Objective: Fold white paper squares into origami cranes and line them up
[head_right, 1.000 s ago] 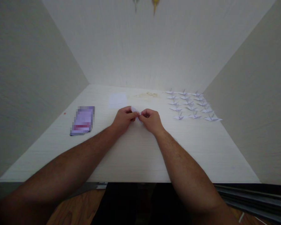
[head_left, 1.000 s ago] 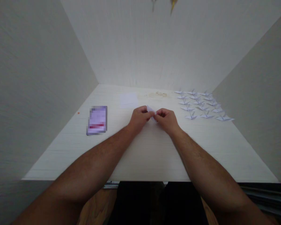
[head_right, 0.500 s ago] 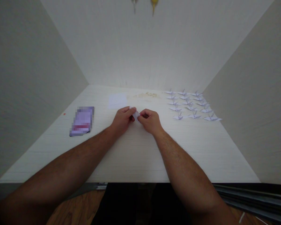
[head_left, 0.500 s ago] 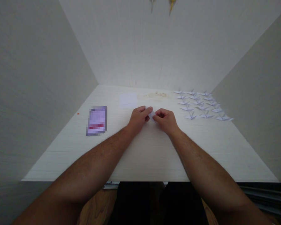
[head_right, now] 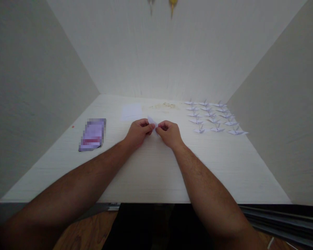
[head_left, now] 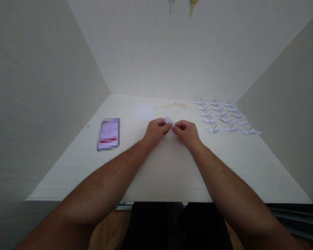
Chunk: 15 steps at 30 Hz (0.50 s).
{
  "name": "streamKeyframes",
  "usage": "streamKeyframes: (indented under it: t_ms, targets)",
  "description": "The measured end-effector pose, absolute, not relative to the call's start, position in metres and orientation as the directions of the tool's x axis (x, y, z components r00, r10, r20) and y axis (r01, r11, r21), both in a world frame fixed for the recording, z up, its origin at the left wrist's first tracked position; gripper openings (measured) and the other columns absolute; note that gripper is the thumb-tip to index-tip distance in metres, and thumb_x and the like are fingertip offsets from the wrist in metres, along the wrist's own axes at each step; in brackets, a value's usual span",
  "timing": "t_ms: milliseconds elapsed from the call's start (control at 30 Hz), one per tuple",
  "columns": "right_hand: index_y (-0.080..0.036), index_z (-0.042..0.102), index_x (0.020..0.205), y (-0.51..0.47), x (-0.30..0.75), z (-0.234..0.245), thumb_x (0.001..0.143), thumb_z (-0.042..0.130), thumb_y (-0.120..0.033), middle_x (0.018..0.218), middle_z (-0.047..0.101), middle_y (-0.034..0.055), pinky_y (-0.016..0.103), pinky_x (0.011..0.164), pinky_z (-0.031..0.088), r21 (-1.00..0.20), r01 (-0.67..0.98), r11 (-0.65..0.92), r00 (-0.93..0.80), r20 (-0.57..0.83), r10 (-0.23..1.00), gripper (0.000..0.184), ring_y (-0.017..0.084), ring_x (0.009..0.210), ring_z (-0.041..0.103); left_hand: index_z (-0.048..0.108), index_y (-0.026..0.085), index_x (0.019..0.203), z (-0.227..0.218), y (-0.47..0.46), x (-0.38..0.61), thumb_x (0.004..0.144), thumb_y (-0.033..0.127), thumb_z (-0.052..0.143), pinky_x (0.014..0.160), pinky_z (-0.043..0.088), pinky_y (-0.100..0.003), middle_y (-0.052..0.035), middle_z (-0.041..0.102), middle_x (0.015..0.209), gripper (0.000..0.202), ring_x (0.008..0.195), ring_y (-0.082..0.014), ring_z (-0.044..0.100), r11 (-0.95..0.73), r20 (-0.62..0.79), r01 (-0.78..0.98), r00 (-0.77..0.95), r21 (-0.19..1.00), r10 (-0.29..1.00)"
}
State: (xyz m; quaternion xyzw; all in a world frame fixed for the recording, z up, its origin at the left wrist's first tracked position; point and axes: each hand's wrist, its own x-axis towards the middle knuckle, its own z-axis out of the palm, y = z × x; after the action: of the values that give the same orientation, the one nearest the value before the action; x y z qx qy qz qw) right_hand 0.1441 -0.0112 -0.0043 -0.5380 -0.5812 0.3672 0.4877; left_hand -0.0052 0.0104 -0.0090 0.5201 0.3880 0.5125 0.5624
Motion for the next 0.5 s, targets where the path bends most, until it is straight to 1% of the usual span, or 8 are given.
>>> streamKeyframes:
  t_ms: [100, 167, 267, 300, 367, 433, 500]
  targets:
    - [-0.019, 0.063, 0.073, -0.0109, 0.1443, -0.0047, 0.071, 0.067, -0.031, 0.063, 0.059, -0.0031, 0.025, 0.056, 0.038, -0.929, 0.280, 0.241, 0.095, 0.276, 0.956, 0.013, 0.010, 0.057, 0.049, 0.062, 0.016, 0.068, -0.0064, 0.0089, -0.0040, 0.065, 0.029, 0.076, 0.047, 0.029, -0.022, 0.0048, 0.051, 0.054, 0.020, 0.047, -0.0058, 0.040, -0.067, 0.101, -0.205, 0.160, 0.976, 0.982]
    - [-0.019, 0.064, 0.076, -0.0115, 0.1438, -0.0043, 0.073, 0.066, -0.032, 0.062, 0.056, -0.0043, 0.024, 0.055, 0.037, -0.924, 0.281, 0.261, 0.115, 0.302, 0.946, 0.013, 0.010, 0.056, 0.048, 0.063, 0.016, 0.068, -0.0044, 0.0078, -0.0039, 0.065, 0.028, 0.075, 0.046, 0.028, -0.022, 0.0052, 0.050, 0.053, 0.017, 0.046, -0.0056, 0.039, -0.067, 0.103, -0.219, 0.159, 0.973, 0.982]
    - [-0.019, 0.065, 0.077, -0.0126, 0.1434, -0.0031, 0.074, 0.065, -0.032, 0.061, 0.059, -0.0037, 0.024, 0.054, 0.039, -0.937, 0.263, 0.228, 0.120, 0.267, 0.956, 0.013, 0.010, 0.055, 0.050, 0.066, 0.016, 0.069, -0.0029, 0.0072, -0.0052, 0.066, 0.025, 0.071, 0.047, 0.031, -0.023, 0.0021, 0.056, 0.056, 0.010, 0.050, -0.0080, 0.047, -0.044, 0.094, -0.241, 0.201, 0.970, 0.975]
    - [-0.019, 0.066, 0.078, -0.0126, 0.1436, -0.0029, 0.074, 0.065, -0.031, 0.062, 0.061, -0.0029, 0.025, 0.055, 0.040, -0.940, 0.259, 0.222, 0.127, 0.261, 0.957, 0.013, 0.010, 0.056, 0.052, 0.068, 0.016, 0.071, -0.0029, 0.0074, -0.0057, 0.067, 0.025, 0.069, 0.047, 0.033, -0.023, -0.0001, 0.060, 0.060, 0.010, 0.053, -0.0094, 0.050, -0.026, 0.083, -0.255, 0.216, 0.967, 0.973]
    - [-0.019, 0.069, 0.081, -0.0121, 0.1442, -0.0030, 0.073, 0.064, -0.028, 0.065, 0.064, -0.0010, 0.026, 0.057, 0.045, -0.945, 0.240, 0.222, 0.139, 0.259, 0.956, 0.014, 0.011, 0.058, 0.056, 0.071, 0.014, 0.075, -0.0036, 0.0080, -0.0064, 0.071, 0.030, 0.066, 0.048, 0.036, -0.024, -0.0038, 0.064, 0.068, 0.017, 0.058, -0.0116, 0.055, -0.002, 0.065, -0.283, 0.217, 0.959, 0.974]
    - [-0.019, 0.072, 0.085, -0.0110, 0.1449, -0.0035, 0.073, 0.062, -0.026, 0.068, 0.067, 0.0004, 0.027, 0.060, 0.049, -0.956, 0.201, 0.216, 0.139, 0.246, 0.959, 0.018, 0.013, 0.061, 0.060, 0.071, 0.014, 0.074, -0.0047, 0.0085, -0.0064, 0.072, 0.036, 0.068, 0.049, 0.037, -0.024, -0.0042, 0.064, 0.069, 0.023, 0.059, -0.0114, 0.055, -0.005, 0.058, -0.268, 0.188, 0.963, 0.981]
    - [-0.019, 0.073, 0.090, -0.0102, 0.1447, -0.0034, 0.072, 0.062, -0.027, 0.072, 0.069, 0.0013, 0.028, 0.061, 0.052, -0.966, 0.157, 0.207, 0.129, 0.228, 0.965, 0.023, 0.013, 0.063, 0.061, 0.071, 0.014, 0.078, -0.0055, 0.0085, -0.0061, 0.068, 0.036, 0.074, 0.050, 0.039, -0.023, -0.0017, 0.063, 0.068, 0.024, 0.057, -0.0098, 0.053, -0.024, 0.062, -0.224, 0.164, 0.974, 0.985]
